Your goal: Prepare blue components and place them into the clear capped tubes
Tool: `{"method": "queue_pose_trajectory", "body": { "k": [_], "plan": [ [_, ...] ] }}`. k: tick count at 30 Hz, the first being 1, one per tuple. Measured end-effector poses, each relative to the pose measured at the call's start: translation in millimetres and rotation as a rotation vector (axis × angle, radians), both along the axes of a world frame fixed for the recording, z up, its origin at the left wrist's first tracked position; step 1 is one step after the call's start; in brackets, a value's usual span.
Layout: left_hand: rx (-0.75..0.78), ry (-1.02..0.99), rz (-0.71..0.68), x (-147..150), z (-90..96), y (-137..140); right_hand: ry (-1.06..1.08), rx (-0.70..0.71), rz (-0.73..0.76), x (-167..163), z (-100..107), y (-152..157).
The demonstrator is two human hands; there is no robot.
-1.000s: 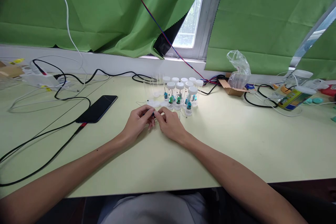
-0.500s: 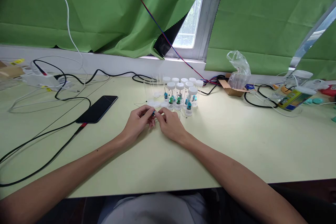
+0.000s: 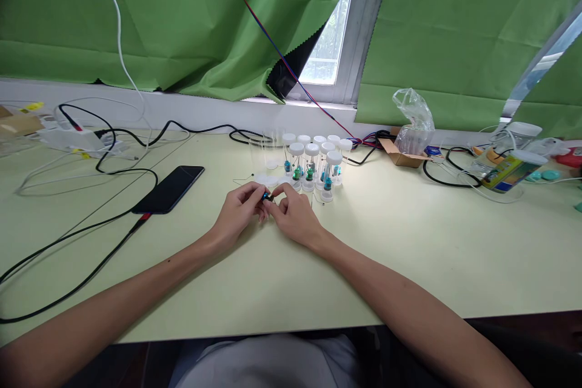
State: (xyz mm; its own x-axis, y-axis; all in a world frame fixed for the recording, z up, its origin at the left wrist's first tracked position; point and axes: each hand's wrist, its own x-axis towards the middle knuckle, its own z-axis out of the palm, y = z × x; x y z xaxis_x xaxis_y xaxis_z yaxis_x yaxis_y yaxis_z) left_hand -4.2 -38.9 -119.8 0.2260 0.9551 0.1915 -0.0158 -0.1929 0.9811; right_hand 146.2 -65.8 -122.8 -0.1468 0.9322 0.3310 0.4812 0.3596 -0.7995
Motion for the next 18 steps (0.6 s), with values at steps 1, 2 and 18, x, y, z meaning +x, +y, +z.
{"method": "queue_pose_trajectory", "body": {
  "k": [1, 2, 18],
  "plan": [
    [-0.003, -0.001, -0.004, 0.2, 0.0, 0.2, 0.001, -0.001, 0.006, 0.2, -0.5, 0.2],
    [-0.007, -0.002, -0.008, 0.5, 0.1, 0.4, 0.001, -0.004, 0.011, 0.4, -1.1, 0.5],
    [-0.007, 0.012, -0.003, 0.4, 0.0, 0.0, -0.005, -0.016, -0.012, 1.0, -1.3, 0.9]
  ]
}}
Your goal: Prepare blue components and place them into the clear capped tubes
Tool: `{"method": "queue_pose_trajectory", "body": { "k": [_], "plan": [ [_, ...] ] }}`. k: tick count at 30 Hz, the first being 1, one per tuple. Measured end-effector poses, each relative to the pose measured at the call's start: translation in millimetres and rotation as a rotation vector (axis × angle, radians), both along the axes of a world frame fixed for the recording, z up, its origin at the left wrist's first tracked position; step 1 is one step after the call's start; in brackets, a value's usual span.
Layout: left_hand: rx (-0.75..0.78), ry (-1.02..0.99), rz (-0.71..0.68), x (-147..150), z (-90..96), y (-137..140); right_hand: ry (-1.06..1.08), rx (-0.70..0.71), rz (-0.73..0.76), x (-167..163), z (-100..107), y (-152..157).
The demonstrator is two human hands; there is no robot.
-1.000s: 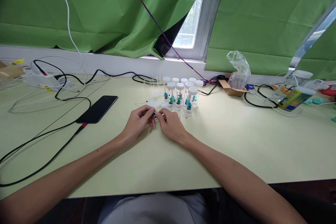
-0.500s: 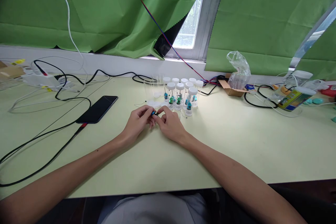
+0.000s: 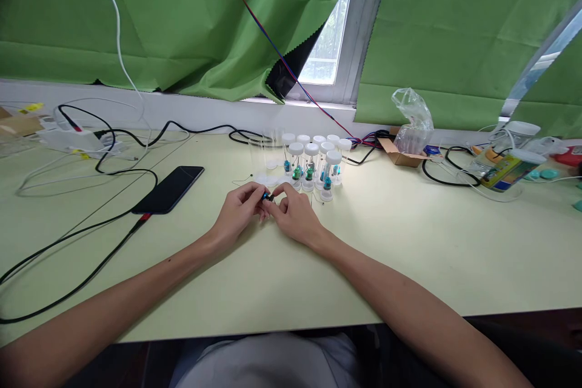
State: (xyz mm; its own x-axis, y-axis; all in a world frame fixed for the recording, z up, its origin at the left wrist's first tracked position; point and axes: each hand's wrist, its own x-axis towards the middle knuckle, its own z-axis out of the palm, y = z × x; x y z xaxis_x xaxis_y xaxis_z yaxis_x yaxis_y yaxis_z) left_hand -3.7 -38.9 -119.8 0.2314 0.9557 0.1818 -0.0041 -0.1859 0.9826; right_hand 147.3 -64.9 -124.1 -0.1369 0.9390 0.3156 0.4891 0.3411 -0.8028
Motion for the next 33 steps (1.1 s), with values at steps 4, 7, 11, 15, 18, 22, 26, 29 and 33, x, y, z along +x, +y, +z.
{"method": "queue_pose_trajectory", "body": {
  "k": [4, 7, 11, 15, 18, 22, 26, 29, 33],
  "plan": [
    [-0.016, -0.008, -0.017, 0.0, -0.7, 0.8, -0.004, 0.024, 0.01, 0.6, -2.8, 1.6],
    [-0.016, -0.008, -0.031, 0.7, 0.6, 0.3, -0.008, 0.024, 0.011, 1.4, -4.2, 3.4],
    [-0.024, -0.009, -0.051, 1.6, 3.0, -1.0, -0.012, 0.013, 0.009, 2.1, -3.9, 4.7],
    [-0.027, -0.001, -0.062, 1.6, 2.9, -1.2, -0.021, 0.029, -0.019, 2.1, -2.6, 5.3],
    [-0.025, 0.03, -0.071, 1.2, 2.1, -1.1, -0.046, 0.055, -0.042, 2.2, -1.7, 6.2],
    [-0.022, 0.052, -0.069, 1.1, 2.9, -2.1, -0.049, 0.058, -0.05, 2.6, -1.2, 6.7],
    [-0.01, 0.043, -0.048, 0.7, 3.7, -2.3, 0.006, 0.029, -0.042, 2.8, -1.3, 5.0],
    [0.002, 0.022, -0.045, 0.2, 2.2, -0.6, 0.031, 0.044, -0.02, 2.8, -1.1, 3.6],
    [0.002, 0.006, -0.048, -0.1, 0.3, 1.1, 0.04, 0.041, 0.013, 2.9, -0.9, 3.4]
  ]
}}
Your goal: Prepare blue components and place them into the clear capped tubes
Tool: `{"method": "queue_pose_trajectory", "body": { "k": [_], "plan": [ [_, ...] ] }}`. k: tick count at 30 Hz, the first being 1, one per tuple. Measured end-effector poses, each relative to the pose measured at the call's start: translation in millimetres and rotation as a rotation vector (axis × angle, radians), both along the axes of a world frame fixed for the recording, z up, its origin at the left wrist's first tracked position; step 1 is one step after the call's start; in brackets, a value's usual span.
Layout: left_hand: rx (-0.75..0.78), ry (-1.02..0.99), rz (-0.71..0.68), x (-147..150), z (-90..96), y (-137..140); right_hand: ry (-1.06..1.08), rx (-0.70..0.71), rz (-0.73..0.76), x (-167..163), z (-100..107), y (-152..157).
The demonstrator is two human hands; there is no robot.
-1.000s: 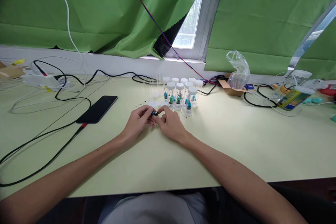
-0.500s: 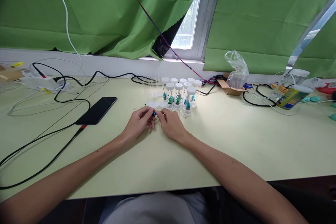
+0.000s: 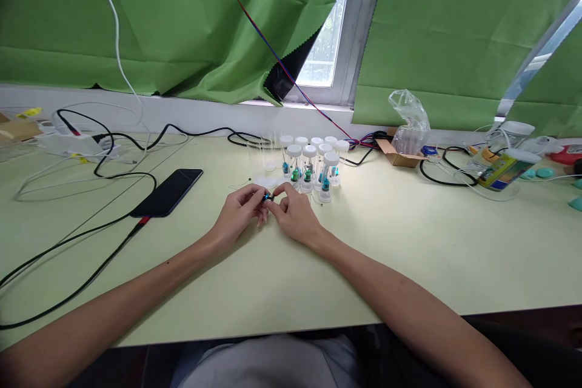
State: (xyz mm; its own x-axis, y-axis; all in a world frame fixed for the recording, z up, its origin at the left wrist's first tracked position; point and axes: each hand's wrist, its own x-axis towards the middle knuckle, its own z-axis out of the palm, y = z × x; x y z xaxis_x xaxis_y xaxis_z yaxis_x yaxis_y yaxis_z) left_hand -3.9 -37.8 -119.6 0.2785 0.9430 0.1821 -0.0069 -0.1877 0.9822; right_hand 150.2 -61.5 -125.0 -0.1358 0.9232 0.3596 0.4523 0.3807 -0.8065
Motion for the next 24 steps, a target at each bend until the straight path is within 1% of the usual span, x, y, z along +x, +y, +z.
{"method": "queue_pose_trajectory", "body": {
  "k": [6, 13, 18, 24],
  "plan": [
    [-0.019, -0.021, -0.018, 0.4, 3.2, -2.3, -0.015, -0.023, -0.004, 0.9, -0.8, 1.9],
    [-0.023, -0.016, -0.063, 0.6, 2.6, -2.2, -0.062, 0.038, -0.03, 0.5, -1.4, 5.1],
    [-0.02, -0.024, -0.024, 0.6, 4.1, -4.2, -0.023, -0.031, -0.03, -0.2, 0.2, 2.1],
    [-0.008, -0.019, 0.012, -0.7, 2.9, -1.6, -0.016, -0.001, 0.012, 0.0, 0.3, 0.0]
  ]
}}
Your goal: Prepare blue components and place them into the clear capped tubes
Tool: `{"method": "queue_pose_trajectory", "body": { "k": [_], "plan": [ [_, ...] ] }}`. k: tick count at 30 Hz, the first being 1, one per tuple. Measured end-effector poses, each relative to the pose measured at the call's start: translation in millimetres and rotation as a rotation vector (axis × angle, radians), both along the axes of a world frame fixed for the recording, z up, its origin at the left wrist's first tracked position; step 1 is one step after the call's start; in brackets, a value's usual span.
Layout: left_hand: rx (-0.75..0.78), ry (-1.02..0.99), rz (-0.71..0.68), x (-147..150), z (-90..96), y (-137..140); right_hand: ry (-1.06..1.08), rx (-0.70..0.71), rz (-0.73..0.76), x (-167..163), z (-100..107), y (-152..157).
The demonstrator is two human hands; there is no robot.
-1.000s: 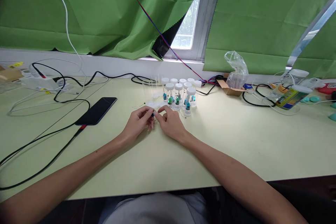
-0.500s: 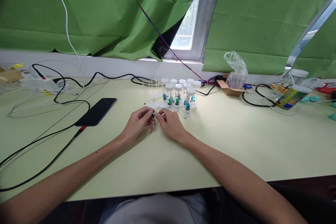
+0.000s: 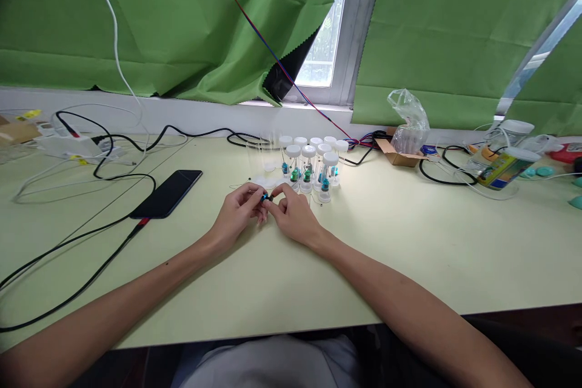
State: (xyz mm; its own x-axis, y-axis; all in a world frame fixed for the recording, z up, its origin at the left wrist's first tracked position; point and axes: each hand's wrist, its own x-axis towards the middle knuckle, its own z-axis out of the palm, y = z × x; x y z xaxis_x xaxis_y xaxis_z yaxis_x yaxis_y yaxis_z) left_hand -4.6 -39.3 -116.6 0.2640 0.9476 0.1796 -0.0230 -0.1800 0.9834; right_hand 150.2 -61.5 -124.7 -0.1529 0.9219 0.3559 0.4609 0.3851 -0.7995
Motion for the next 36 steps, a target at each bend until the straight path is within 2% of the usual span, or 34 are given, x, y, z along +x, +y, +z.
{"method": "queue_pose_trajectory", "body": {
  "k": [13, 19, 29, 36],
  "plan": [
    [0.0, -0.014, -0.033, 1.5, -0.5, -0.8, -0.022, -0.038, -0.003, 0.0, 1.3, 1.5],
    [-0.001, -0.015, -0.016, 0.4, -2.5, 0.4, -0.011, -0.017, 0.011, -0.3, 0.5, -0.2],
    [-0.011, -0.006, -0.065, 2.7, 1.0, -2.7, -0.048, -0.021, 0.021, -0.2, 1.9, 2.2],
    [0.009, -0.001, -0.031, 1.0, -2.5, -0.1, -0.007, -0.047, 0.003, 0.0, 1.7, -0.9]
  ]
}}
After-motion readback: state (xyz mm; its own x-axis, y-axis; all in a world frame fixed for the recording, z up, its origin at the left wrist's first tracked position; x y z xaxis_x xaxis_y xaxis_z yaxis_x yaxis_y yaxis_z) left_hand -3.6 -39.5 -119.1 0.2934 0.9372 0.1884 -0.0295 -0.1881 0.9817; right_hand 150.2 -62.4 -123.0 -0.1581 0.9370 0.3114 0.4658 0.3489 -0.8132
